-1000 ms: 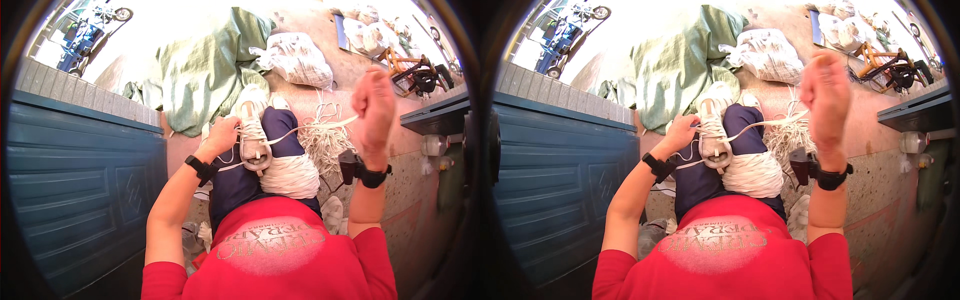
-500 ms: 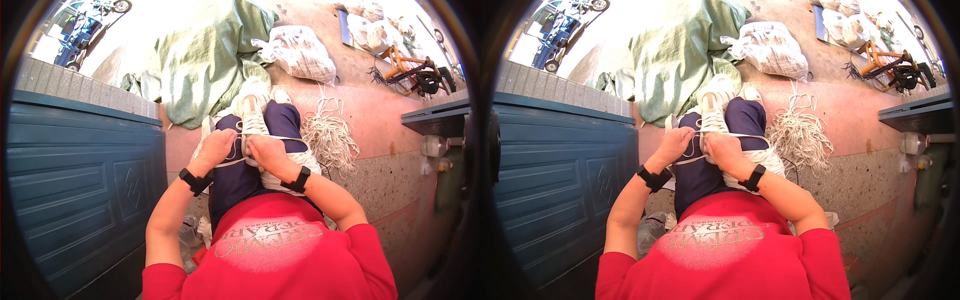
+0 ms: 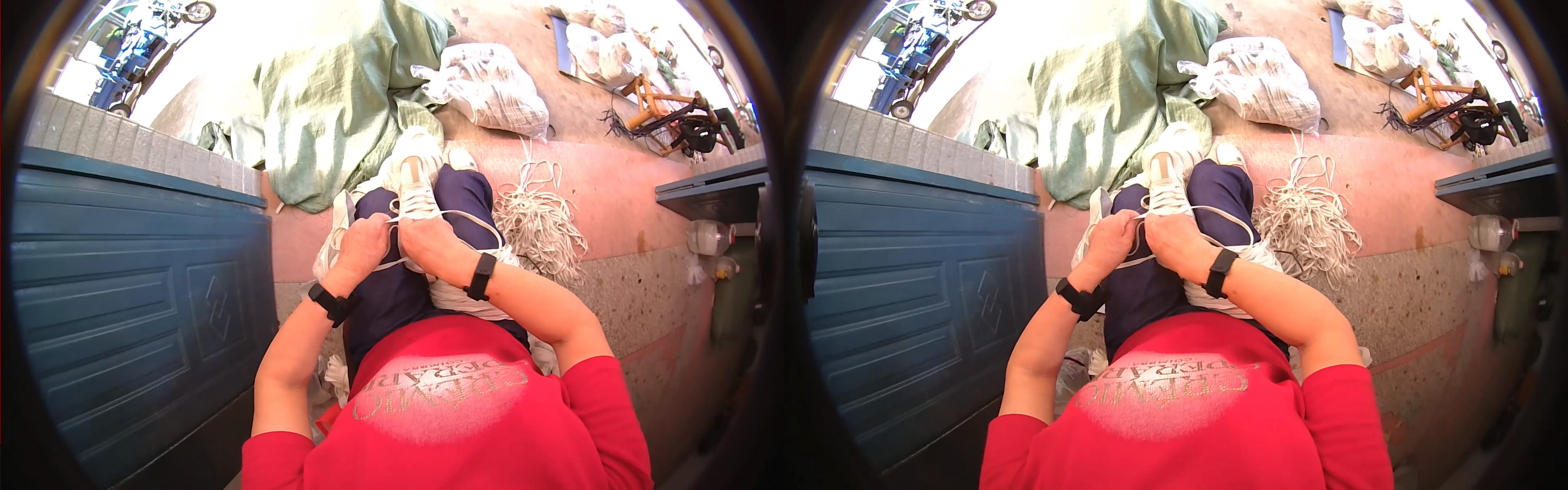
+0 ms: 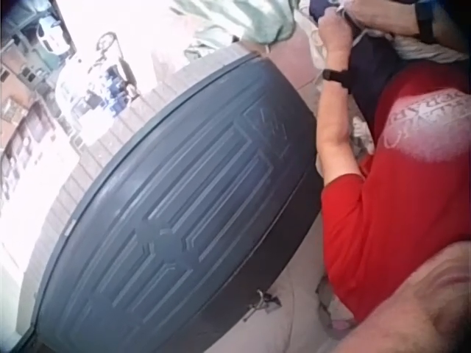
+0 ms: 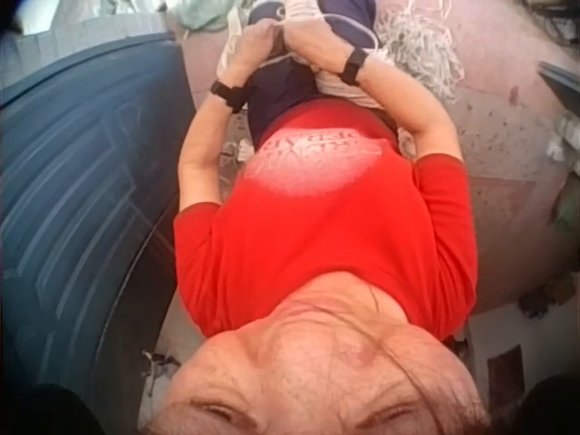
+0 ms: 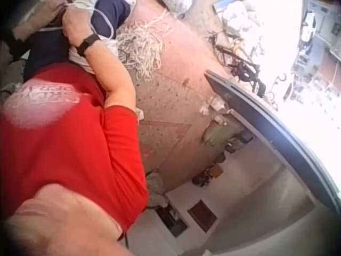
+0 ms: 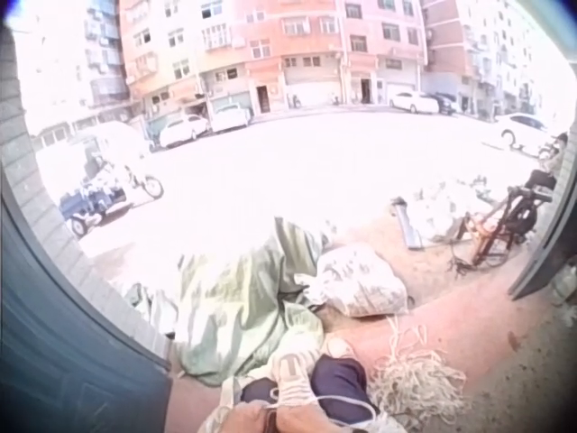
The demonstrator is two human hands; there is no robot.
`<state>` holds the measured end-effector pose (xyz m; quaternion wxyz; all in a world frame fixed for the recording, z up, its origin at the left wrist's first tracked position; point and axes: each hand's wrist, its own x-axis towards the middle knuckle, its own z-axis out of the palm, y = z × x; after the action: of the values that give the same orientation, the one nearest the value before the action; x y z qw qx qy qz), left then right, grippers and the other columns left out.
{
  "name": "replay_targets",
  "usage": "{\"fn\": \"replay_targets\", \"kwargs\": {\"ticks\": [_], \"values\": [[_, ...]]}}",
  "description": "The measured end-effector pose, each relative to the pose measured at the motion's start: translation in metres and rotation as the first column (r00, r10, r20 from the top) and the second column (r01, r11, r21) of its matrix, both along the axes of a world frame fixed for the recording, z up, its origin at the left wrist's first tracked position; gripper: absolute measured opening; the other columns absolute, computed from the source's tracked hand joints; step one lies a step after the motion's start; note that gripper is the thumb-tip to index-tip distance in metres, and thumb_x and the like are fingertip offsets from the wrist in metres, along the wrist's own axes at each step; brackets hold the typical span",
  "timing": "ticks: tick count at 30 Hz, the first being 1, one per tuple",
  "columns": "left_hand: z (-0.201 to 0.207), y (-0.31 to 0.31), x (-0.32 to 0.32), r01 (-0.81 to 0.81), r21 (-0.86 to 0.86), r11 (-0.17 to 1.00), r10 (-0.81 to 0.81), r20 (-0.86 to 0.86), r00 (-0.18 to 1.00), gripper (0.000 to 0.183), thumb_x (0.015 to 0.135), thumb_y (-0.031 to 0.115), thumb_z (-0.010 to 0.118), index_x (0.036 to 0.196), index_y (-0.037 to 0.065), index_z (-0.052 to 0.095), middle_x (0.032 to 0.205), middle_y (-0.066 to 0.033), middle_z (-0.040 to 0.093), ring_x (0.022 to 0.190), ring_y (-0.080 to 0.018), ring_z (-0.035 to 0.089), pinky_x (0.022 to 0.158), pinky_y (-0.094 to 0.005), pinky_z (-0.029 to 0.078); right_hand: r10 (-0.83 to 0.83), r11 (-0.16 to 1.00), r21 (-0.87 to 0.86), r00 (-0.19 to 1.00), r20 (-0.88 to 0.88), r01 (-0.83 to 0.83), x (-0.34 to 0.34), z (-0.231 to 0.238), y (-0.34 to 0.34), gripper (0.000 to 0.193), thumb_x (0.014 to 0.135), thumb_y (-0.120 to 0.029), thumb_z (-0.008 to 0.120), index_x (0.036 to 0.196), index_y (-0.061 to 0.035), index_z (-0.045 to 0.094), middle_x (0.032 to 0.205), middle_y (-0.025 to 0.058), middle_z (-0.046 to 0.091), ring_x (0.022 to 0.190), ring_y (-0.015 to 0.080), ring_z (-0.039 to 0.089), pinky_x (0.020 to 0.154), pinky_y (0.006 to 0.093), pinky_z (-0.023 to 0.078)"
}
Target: Lacing a shoe while it rests on the lap.
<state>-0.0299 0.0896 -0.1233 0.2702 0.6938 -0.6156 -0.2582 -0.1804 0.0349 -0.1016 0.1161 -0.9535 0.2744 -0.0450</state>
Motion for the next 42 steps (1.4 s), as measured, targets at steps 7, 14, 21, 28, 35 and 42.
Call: {"fn": "replay_targets", "kwargs": {"ticks": [7,14,21,28,35,42], "values": [[0.007,-0.003,0.003,-0.251,0.016,0.968,0.251,0.040,0.967,0.015,0.082,0.013,0.048,0.089,0.002,0.057,0.074,-0.0239,0.058,0.073,-0.0386,0.058,0.064,-0.0451,0.045,-0.644,-0.085,0.894,0.708,0.288,-0.441,-0.085,0.142,-0.065,0.032,0.088,-0.020,0.040,0.057,-0.0132,0.035,0.046,-0.0051,0.029,0.039,0.0042,0.022,0.035,0.0209,0.018],[0.056,-0.053,-0.007,0.051,0.204,0.978,-0.015,-0.176,0.984,0.030,0.076,0.013,0.059,0.104,0.002,0.057,0.077,-0.0073,0.058,0.068,-0.0148,0.054,0.063,-0.0278,0.044,-0.480,-0.178,0.319,0.366,0.798,-0.931,-0.117,0.242,-0.077,0.021,0.091,-0.023,0.036,0.080,-0.0076,0.046,0.051,-0.0057,0.029,0.042,0.0063,0.025,0.039,0.0207,0.023],[0.093,-0.083,-0.042,0.678,0.235,0.697,-0.452,-0.589,0.670,0.038,0.073,0.014,0.068,0.108,0.003,0.058,0.094,-0.0060,0.058,0.084,-0.0124,0.053,0.077,-0.0269,0.042,-0.476,-0.062,0.447,0.420,0.773,-0.893,-0.094,0.228,-0.077,0.025,0.092,-0.028,0.035,0.076,-0.0093,0.038,0.051,-0.0050,0.029,0.045,0.0077,0.026,0.043,0.0217,0.024],[0.075,-0.059,0.036,0.200,0.235,0.951,0.170,-0.941,0.293,0.011,0.088,0.016,0.052,0.089,0.006,0.057,0.082,-0.0024,0.060,0.082,-0.0133,0.054,0.066,-0.0254,0.043,-0.826,0.388,0.659,0.074,0.559,-0.645,-0.159,0.168,-0.109,0.019,0.085,-0.017,0.045,0.078,0.0001,0.051,0.093,0.0130,0.055,0.094,0.0213,0.051,0.082,0.0347,0.041],[0.111,-0.014,0.179,-0.241,0.271,0.932,0.239,-0.959,-0.154,0.016,0.093,0.019,0.044,0.089,0.007,0.052,0.065,-0.0007,0.048,0.069,-0.0148,0.050,0.054,-0.0257,0.040,-0.852,0.155,0.694,0.261,0.454,-0.703,-0.215,0.064,-0.131,0.017,0.085,-0.017,0.048,0.083,-0.0037,0.058,0.072,0.0029,0.052,0.064,0.0151,0.047,0.068,0.0256,0.043],[0.084,-0.009,0.110,-0.371,0.406,0.835,0.549,-0.651,0.524,0.024,0.090,0.028,0.048,0.098,0.006,0.054,0.061,0.0052,0.038,0.053,-0.0028,0.037,0.041,-0.0188,0.033,-0.400,0.620,0.779,0.891,0.216,0.089,-0.111,0.016,-0.032,0.019,0.080,-0.016,0.056,0.086,0.0001,0.062,0.072,0.0146,0.061,0.070,0.0221,0.059,0.066,0.0312,0.045]]}}
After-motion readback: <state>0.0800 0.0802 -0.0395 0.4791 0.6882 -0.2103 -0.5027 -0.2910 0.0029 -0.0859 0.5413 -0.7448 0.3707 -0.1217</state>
